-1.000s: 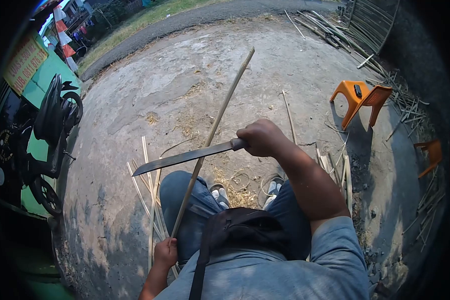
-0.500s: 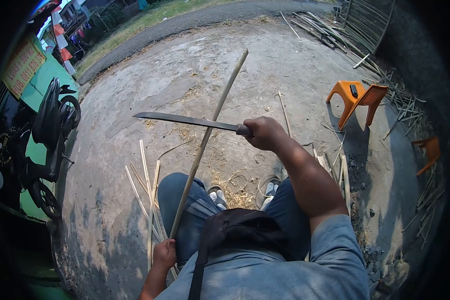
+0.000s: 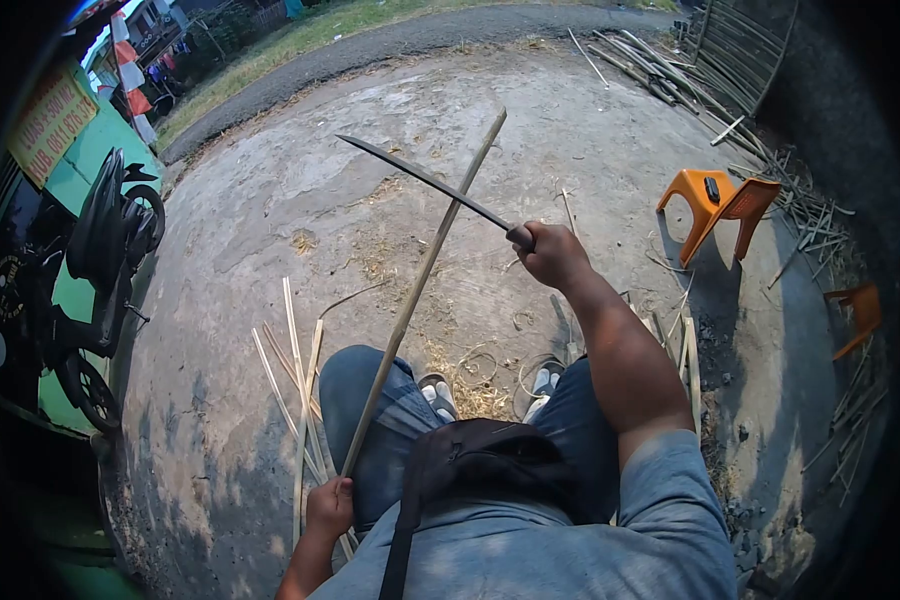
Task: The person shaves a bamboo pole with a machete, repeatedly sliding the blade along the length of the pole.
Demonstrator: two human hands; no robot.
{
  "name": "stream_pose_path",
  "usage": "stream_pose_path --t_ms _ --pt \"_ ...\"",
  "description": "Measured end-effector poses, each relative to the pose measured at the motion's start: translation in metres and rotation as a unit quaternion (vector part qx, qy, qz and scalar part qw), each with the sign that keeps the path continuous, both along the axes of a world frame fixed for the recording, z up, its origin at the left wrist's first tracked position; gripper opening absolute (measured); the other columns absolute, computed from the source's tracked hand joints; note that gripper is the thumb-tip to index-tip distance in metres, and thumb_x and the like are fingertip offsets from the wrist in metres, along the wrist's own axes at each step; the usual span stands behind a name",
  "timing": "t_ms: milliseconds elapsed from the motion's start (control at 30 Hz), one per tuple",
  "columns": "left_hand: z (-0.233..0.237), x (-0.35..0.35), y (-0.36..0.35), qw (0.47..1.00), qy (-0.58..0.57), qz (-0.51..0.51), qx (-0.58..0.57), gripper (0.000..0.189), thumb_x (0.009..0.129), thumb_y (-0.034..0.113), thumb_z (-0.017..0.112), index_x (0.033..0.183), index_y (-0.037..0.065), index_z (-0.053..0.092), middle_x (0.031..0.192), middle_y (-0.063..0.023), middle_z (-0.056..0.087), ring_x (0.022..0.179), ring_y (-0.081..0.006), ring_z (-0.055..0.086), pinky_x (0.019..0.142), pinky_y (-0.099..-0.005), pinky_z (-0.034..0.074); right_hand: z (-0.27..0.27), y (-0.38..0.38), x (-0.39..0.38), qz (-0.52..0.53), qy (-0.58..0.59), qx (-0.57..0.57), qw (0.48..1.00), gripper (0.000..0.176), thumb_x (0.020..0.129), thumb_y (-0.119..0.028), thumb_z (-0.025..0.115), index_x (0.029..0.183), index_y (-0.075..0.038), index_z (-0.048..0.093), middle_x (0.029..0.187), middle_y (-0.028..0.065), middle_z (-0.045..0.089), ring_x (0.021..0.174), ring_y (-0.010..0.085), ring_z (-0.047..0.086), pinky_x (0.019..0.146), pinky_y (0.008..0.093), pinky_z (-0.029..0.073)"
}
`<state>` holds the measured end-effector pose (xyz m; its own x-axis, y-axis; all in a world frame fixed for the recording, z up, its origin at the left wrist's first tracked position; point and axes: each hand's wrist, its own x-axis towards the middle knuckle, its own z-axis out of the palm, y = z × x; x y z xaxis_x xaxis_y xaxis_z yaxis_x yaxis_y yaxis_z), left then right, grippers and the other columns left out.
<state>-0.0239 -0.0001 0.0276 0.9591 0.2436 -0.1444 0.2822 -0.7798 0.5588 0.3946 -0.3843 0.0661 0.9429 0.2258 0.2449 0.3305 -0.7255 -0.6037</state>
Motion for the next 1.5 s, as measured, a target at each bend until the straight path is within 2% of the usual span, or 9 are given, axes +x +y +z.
stream_pose_path --t_ms 233,367,467,700,833,1000,1133,1333,1500 --pt "-0.002 0.001 -0.002 1.0 0.007 0.004 0.008 0.067 0.106 0.061 0.043 0.083 0.001 0.064 0.07 -0.0272 0.062 0.075 -0.0518 0.064 0.062 -0.0543 0.047 0.015 0.015 -0.022 0.086 -0.042 -0.057 0.994 0.01 0.088 -0.022 0.071 0.09 -0.013 0.07 0.082 0.0151 0.07 0.079 0.0382 0.069 0.068 0.0482 0.055" --pt "-0.001 0.0 -0.002 1.0 -0.001 0.001 0.016 0.067 0.106 0.061 0.043 0.082 0.001 0.063 0.07 -0.0272 0.061 0.074 -0.0517 0.064 0.061 -0.0542 0.047 0.014 0.04 -0.036 0.216 -0.152 -0.136 0.955 0.008 0.085 -0.024 0.069 0.085 -0.016 0.069 0.077 0.0088 0.071 0.075 0.0339 0.072 0.068 0.0478 0.056" --pt "-0.002 0.0 0.0 1.0 0.001 0.004 0.014 0.067 0.106 0.06 0.044 0.081 0.002 0.063 0.07 -0.0271 0.061 0.073 -0.0515 0.064 0.061 -0.0541 0.047 0.021 0.044 -0.035 0.219 -0.193 -0.17 0.941 0.007 0.084 -0.023 0.069 0.084 -0.015 0.069 0.074 0.0086 0.07 0.074 0.0327 0.072 0.068 0.0468 0.056" --pt "0.002 -0.001 -0.002 1.0 -0.008 0.004 0.007 0.065 0.106 0.059 0.044 0.082 0.002 0.064 0.07 -0.0264 0.061 0.072 -0.0506 0.064 0.062 -0.0537 0.047 0.004 0.002 0.001 -0.025 -0.037 -0.036 0.998 0.013 0.092 -0.025 0.066 0.094 -0.014 0.072 0.089 0.0155 0.075 0.085 0.038 0.073 0.075 0.0494 0.058" --pt "-0.001 0.0 -0.003 1.0 -0.004 0.001 0.012 0.065 0.106 0.059 0.045 0.081 0.002 0.064 0.07 -0.0261 0.061 0.071 -0.0508 0.063 0.061 -0.0537 0.047 0.021 0.002 -0.016 0.033 -0.037 -0.086 0.995 0.012 0.092 -0.024 0.066 0.092 -0.015 0.072 0.086 0.0146 0.074 0.085 0.0377 0.072 0.075 0.0497 0.058" --pt "-0.001 -0.001 -0.01 0.999 -0.013 0.007 0.051 0.064 0.106 0.058 0.046 0.078 0.002 0.06 0.068 -0.0265 0.06 0.07 -0.0519 0.062 0.06 -0.0562 0.045 0.014 0.042 -0.043 0.221 -0.179 -0.154 0.946 0.009 0.083 -0.022 0.071 0.081 -0.015 0.066 0.069 0.0082 0.067 0.07 0.0325 0.07 0.069 0.0481 0.053" --pt "-0.005 -0.006 -0.015 0.995 -0.033 0.019 0.096 0.063 0.105 0.057 0.046 0.075 0.003 0.055 0.066 -0.0271 0.057 0.068 -0.0535 0.06 0.06 -0.0589 0.044 0.026 0.054 -0.05 0.245 -0.191 -0.191 0.931 0.012 0.085 -0.025 0.07 0.08 -0.015 0.066 0.068 0.0052 0.067 0.071 0.03 0.071 0.071 0.0459 0.053" --pt "-0.005 -0.005 -0.016 0.993 -0.023 0.013 0.112 0.064 0.105 0.059 0.047 0.077 0.002 0.053 0.068 -0.0277 0.058 0.07 -0.0547 0.06 0.061 -0.0602 0.044 0.01 0.024 -0.013 0.041 -0.056 -0.108 0.992 0.008 0.089 -0.019 0.065 0.09 -0.015 0.071 0.087 0.0132 0.074 0.084 0.0349 0.073 0.076 0.0494 0.057" --pt "-0.004 -0.004 -0.018 0.995 -0.021 0.013 0.099 0.064 0.103 0.061 0.048 0.081 0.001 0.053 0.072 -0.0284 0.06 0.074 -0.0558 0.06 0.063 -0.0605 0.045 0.012 0.009 -0.019 0.039 -0.086 -0.15 0.984 0.006 0.087 -0.02 0.068 0.086 -0.015 0.07 0.083 0.0111 0.073 0.078 0.0353 0.072 0.07 0.0495 0.057"
